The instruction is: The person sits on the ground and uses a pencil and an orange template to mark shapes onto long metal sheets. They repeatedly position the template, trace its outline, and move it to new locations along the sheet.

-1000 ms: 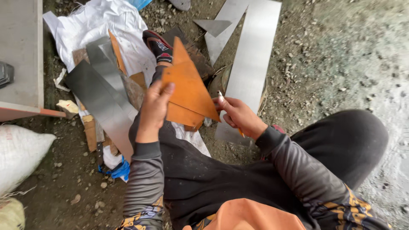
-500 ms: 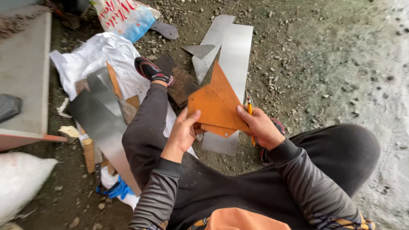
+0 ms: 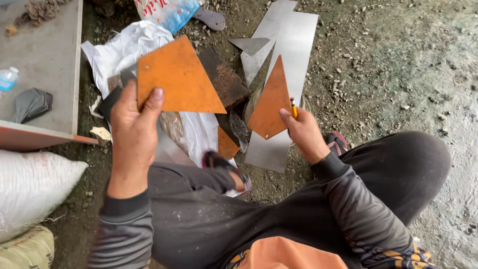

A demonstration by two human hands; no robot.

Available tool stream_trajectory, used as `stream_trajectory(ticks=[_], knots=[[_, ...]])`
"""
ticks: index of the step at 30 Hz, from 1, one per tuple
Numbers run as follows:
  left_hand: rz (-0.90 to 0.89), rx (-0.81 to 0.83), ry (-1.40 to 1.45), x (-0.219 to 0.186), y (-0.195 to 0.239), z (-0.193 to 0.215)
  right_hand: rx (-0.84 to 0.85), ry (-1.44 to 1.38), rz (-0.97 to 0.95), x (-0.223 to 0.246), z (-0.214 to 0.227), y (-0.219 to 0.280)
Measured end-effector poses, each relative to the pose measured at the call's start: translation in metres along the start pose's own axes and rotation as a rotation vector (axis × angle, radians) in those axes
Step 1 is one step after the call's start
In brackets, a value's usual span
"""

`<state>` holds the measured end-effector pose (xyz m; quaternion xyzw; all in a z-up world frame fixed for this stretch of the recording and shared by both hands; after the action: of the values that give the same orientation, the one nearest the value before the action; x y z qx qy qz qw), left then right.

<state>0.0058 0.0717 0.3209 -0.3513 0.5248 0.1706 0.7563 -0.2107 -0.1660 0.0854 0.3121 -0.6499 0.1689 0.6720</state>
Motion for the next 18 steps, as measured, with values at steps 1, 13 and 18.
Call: stream_trajectory(ticks=[1, 13, 18], knots=[[0.006, -0.022, 0.014, 0.01, 0.0, 0.002, 0.004, -0.006, -0.03, -0.008, -0.008, -0.004], [0.187, -0.515, 0.601, 0.224, -0.015, 0.012, 0.313, 0.432, -0.201, -0.118, -0.118, -0.033], [0.218, -0.535, 0.665, 0.251, -0.005, 0.019, 0.395, 0.612, 0.091, -0.106, -0.156, -0.034]])
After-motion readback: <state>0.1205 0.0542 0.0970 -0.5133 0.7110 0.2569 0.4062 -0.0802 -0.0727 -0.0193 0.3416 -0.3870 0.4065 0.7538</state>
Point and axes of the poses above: each hand's wrist, its own y-axis away from the middle knuckle, its own z-axis out of the back of the hand, x = y × z, the point moved 8 cm from there along -y, towards the middle knuckle, and after that the axes turned 1 degree about z, right-handed, at the moved point
